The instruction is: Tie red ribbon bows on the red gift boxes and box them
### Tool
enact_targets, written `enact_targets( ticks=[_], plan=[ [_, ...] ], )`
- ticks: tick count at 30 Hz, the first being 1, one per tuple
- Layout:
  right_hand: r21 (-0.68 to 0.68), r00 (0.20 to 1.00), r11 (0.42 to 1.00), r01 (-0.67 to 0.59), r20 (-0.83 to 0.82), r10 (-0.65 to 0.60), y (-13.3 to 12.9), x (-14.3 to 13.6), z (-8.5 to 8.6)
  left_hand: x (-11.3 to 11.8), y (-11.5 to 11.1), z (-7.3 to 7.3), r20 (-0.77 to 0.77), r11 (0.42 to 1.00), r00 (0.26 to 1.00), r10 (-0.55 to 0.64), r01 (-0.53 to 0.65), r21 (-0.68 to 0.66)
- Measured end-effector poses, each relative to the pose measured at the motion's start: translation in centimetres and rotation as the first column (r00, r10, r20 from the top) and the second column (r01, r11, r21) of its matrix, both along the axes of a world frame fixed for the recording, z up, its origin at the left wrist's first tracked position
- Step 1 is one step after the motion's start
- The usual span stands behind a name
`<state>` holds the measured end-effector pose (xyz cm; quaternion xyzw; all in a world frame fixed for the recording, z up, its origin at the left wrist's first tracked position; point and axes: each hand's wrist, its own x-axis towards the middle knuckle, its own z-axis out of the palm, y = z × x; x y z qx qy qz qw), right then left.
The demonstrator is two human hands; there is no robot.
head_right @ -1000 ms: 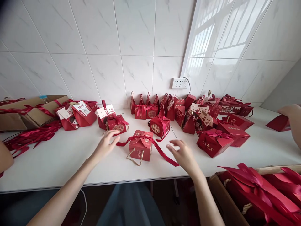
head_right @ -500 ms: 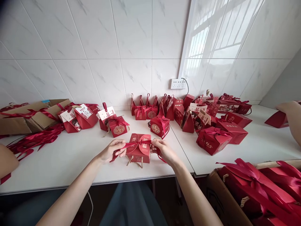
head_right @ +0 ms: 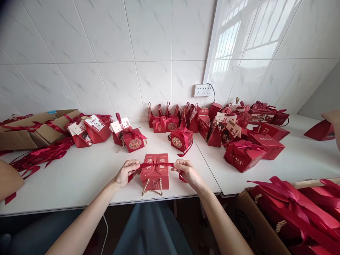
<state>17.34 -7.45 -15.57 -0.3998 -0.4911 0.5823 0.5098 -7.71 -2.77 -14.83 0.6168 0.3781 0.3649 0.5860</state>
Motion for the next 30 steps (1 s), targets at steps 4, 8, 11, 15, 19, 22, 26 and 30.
enact_targets(
  ticks=[4,8,11,15,19,22,26,30],
  plan=[
    [-0.017,0.992,0.998,-0.067,0.106,0.069,0.0,0.9,0.6,-0.4,0.0,0.7,-0.064,0.999,0.997,-0.042,0.042,-0.008],
    [-0.008,0.973,0.993,-0.116,0.201,0.115,-0.3,1.7,2.5,-0.6,0.0,2.0,-0.122,0.995,0.988,-0.096,0.095,-0.020],
    [0.098,0.966,0.987,-0.131,0.235,0.105,-0.7,1.3,4.5,-0.6,-0.2,3.2,-0.149,0.992,0.981,-0.128,0.126,-0.020],
    [0.268,0.938,0.947,-0.179,0.337,0.082,-0.6,-0.7,6.7,-0.5,-0.7,4.8,-0.190,0.992,0.973,-0.128,0.126,-0.023],
    [0.366,0.891,0.919,-0.149,0.453,-0.037,0.3,-3.2,6.8,-0.5,-1.2,6.3,-0.231,0.994,0.967,-0.110,0.109,-0.017],
    [0.419,0.864,0.905,-0.079,0.482,-0.147,0.8,-4.5,6.0,-0.3,-1.6,7.2,-0.315,0.994,0.945,-0.092,0.107,0.029],
    [0.456,0.855,0.890,-0.026,0.472,-0.216,1.0,-5.1,5.2,-0.2,-1.8,7.9,-0.464,0.954,0.885,0.024,0.119,0.276],
    [0.464,0.857,0.886,0.018,0.450,-0.253,0.8,-5.1,4.8,0.0,-2.2,9.0,-0.564,0.864,0.812,0.149,0.170,0.474]
  ],
)
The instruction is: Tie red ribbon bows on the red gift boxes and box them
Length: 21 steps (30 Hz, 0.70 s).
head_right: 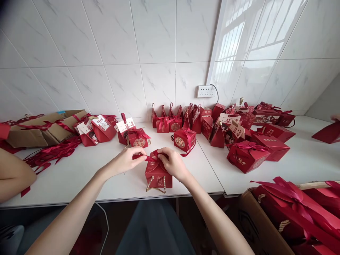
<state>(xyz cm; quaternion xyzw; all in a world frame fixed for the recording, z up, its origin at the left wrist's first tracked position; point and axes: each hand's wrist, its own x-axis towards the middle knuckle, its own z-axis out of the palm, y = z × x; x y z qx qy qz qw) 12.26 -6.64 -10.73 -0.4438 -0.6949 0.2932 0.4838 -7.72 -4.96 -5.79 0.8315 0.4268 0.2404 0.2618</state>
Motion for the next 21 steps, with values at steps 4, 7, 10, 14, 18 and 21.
enact_targets(
  ticks=[4,7,10,14,18,21],
  plan=[
    [-0.069,0.994,0.997,0.033,-0.101,-0.040,0.0,-0.1,-0.1,0.4,-0.7,2.0,-0.216,0.994,0.976,-0.018,0.042,0.105],
    [-0.146,0.986,0.989,0.012,-0.160,-0.036,0.1,-0.1,0.0,1.0,-0.8,3.2,-0.316,0.988,0.948,-0.021,0.069,0.141],
    [-0.144,0.990,0.990,-0.014,-0.142,-0.007,0.1,-0.2,0.2,1.8,-0.6,3.9,-0.352,0.970,0.933,-0.072,0.147,0.191],
    [-0.107,0.995,0.994,-0.015,-0.100,0.004,0.1,-0.1,0.2,3.1,-0.4,4.4,-0.404,0.929,0.900,-0.164,0.279,0.243],
    [-0.096,0.996,0.995,-0.025,-0.084,0.017,0.2,0.1,0.1,4.1,0.0,4.9,-0.369,0.934,0.904,-0.218,0.303,0.189],
    [-0.105,0.992,0.993,-0.048,-0.121,0.035,0.2,0.1,-0.1,4.5,0.7,4.8,-0.304,0.947,0.918,-0.255,0.301,0.114]
  ],
)
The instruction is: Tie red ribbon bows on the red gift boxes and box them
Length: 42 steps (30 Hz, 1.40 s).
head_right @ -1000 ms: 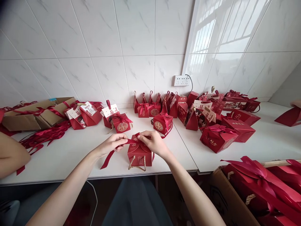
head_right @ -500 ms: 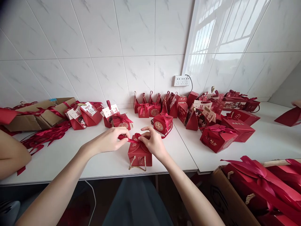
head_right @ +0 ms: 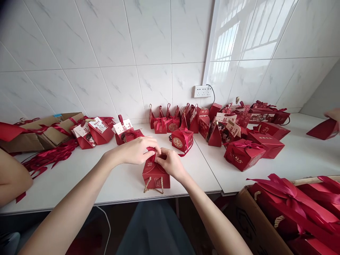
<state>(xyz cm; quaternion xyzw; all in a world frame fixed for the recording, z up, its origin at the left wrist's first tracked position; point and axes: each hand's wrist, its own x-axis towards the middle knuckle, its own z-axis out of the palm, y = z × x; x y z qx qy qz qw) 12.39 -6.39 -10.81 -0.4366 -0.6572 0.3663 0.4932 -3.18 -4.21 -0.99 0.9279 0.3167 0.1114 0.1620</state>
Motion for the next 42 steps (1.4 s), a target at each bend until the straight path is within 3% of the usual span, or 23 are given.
enact_targets(
  ticks=[7,10,13,17,21,25,31,34,37,42],
  plan=[
    [-0.066,0.982,0.995,-0.069,-0.180,0.056,-0.2,0.0,-0.4,0.1,2.5,-1.6,0.214,0.985,0.977,0.017,0.021,-0.173],
    [-0.098,0.956,0.992,-0.081,-0.288,0.049,-0.4,0.0,-0.5,-0.1,3.4,-3.2,0.399,0.972,0.912,0.095,0.002,-0.236],
    [-0.128,0.903,0.986,-0.107,-0.427,0.042,-0.6,-0.2,-0.7,-0.2,4.1,-5.3,0.474,0.962,0.858,0.199,-0.077,-0.264],
    [-0.131,0.855,0.988,-0.084,-0.518,0.004,-0.7,-0.5,-0.8,-0.1,3.7,-8.1,0.540,0.954,0.798,0.268,-0.139,-0.267],
    [-0.123,0.847,0.992,-0.035,-0.530,-0.036,-0.6,-0.6,-0.7,0.0,2.1,-9.6,0.584,0.960,0.764,0.274,-0.179,-0.216],
    [-0.108,0.855,0.994,0.015,-0.515,-0.069,-0.6,-0.9,-0.6,-0.1,0.7,-9.9,0.609,0.967,0.752,0.254,-0.214,-0.139],
    [-0.076,0.881,0.994,0.077,-0.462,-0.104,-0.6,-1.0,-0.6,-0.6,-0.6,-9.3,0.553,0.984,0.814,0.178,-0.136,-0.116],
    [-0.056,0.905,0.995,0.083,-0.415,-0.099,-0.5,-0.8,-0.7,-0.6,-1.1,-8.7,0.535,0.965,0.812,0.233,-0.125,-0.231],
    [-0.033,0.932,0.998,0.052,-0.356,-0.060,-0.5,-0.5,-0.7,-0.3,-1.2,-8.6,0.533,0.908,0.769,0.352,-0.141,-0.396],
    [-0.011,0.964,0.998,-0.063,-0.258,0.058,-0.2,0.5,-0.3,0.1,-0.6,-9.0,0.535,0.876,0.736,0.415,-0.162,-0.455]
  ],
)
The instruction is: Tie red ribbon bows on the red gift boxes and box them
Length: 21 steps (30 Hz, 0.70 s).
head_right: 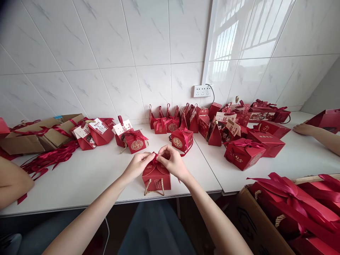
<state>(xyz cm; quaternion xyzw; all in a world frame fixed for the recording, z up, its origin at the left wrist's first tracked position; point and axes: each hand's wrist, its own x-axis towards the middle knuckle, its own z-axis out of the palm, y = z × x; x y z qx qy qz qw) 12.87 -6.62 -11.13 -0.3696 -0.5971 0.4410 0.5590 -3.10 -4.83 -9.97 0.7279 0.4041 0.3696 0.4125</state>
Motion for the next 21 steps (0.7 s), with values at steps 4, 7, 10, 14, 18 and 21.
enact_targets(
  ticks=[4,7,10,14,18,21],
  plan=[
    [0.021,0.995,0.999,-0.050,0.083,0.048,0.2,0.6,0.2,0.1,0.2,-0.1,0.022,1.000,1.000,0.001,0.000,-0.032],
    [0.051,0.988,0.998,-0.047,0.150,0.039,0.3,0.7,0.2,0.1,0.0,-0.1,0.036,0.999,0.999,0.004,-0.003,-0.049],
    [0.101,0.982,0.995,0.000,0.190,-0.019,-0.1,0.7,0.2,0.1,0.0,0.0,0.049,0.998,0.999,0.007,-0.004,-0.058],
    [0.369,0.926,0.924,0.098,0.306,-0.220,-1.4,0.5,0.1,0.2,0.0,0.2,0.062,0.998,0.998,0.010,-0.006,-0.055],
    [0.604,0.803,0.795,0.062,0.443,-0.399,-2.3,0.4,-0.4,0.2,0.0,0.3,0.061,0.999,0.998,0.004,-0.002,-0.046],
    [0.685,0.760,0.725,0.078,0.429,-0.488,-2.4,0.2,-0.7,0.1,0.0,0.3,0.059,0.999,0.998,0.007,-0.005,-0.037]
  ],
)
